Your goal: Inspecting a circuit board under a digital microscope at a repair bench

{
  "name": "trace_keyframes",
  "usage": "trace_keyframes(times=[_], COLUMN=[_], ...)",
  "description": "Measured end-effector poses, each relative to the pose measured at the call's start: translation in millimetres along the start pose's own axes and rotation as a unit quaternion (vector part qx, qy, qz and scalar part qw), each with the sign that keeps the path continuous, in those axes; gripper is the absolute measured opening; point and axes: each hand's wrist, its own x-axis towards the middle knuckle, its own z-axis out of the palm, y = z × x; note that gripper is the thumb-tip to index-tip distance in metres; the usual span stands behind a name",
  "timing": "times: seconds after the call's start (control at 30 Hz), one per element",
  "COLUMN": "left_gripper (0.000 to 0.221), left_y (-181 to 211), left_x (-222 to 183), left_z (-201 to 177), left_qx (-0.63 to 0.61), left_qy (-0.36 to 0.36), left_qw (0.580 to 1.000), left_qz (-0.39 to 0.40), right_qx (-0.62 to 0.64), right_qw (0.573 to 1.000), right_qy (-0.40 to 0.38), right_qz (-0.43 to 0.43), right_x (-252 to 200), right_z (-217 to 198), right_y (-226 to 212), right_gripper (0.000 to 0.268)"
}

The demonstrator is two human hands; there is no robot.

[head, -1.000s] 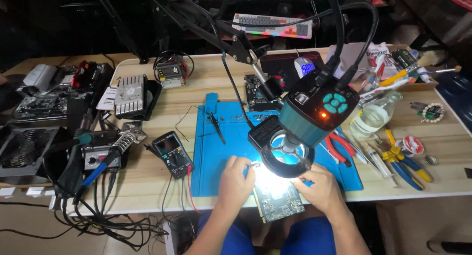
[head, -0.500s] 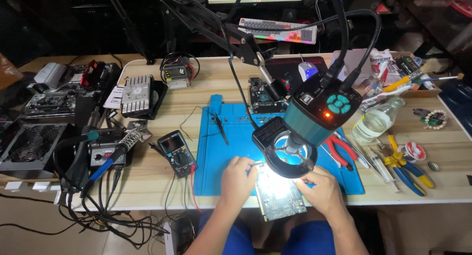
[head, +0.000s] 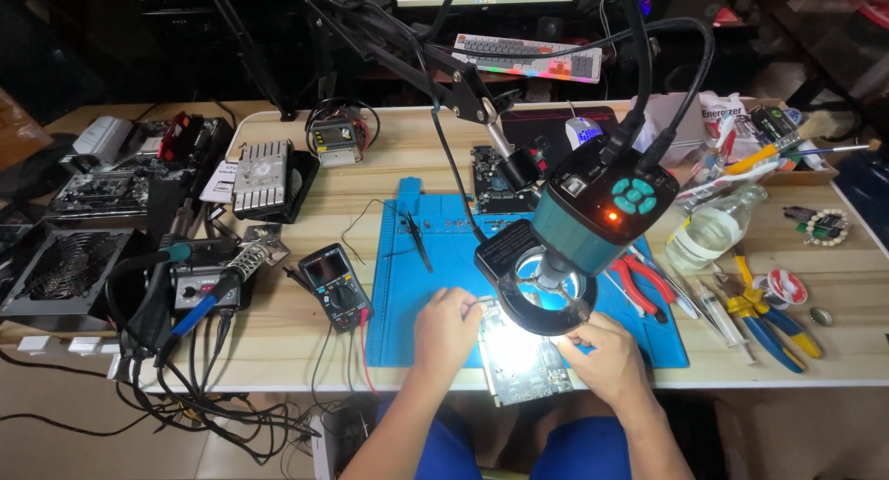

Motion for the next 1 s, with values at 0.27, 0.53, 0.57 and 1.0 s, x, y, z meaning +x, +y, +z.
trace_keyframes(times=[0.27, 0.53, 0.57, 1.0], left_gripper=[0.016, 0.016, 0.016, 0.014], left_y=[1, -8, -13, -16], left_x=[3, 7, 5, -11], left_z=[-1, 0, 3, 2], left_qx=[-0.004, -0.025, -0.008, -0.166], left_qy=[-0.004, -0.002, 0.045, 0.082], left_qw=[1.0, 1.0, 0.998, 0.972], left_qz=[-0.012, 0.005, 0.052, 0.146], right_qx=[-0.017, -0.024, -0.048, 0.013], right_qw=[0.999, 0.999, 0.999, 0.997], right_qy=[-0.026, -0.003, -0.016, 0.039], right_qz=[0.041, 0.032, 0.017, -0.069], right_x=[-1, 1, 1, -9], right_z=[4, 16, 14, 20], right_y=[9, 32, 30, 43], right_gripper=[0.016, 0.027, 0.031, 0.031])
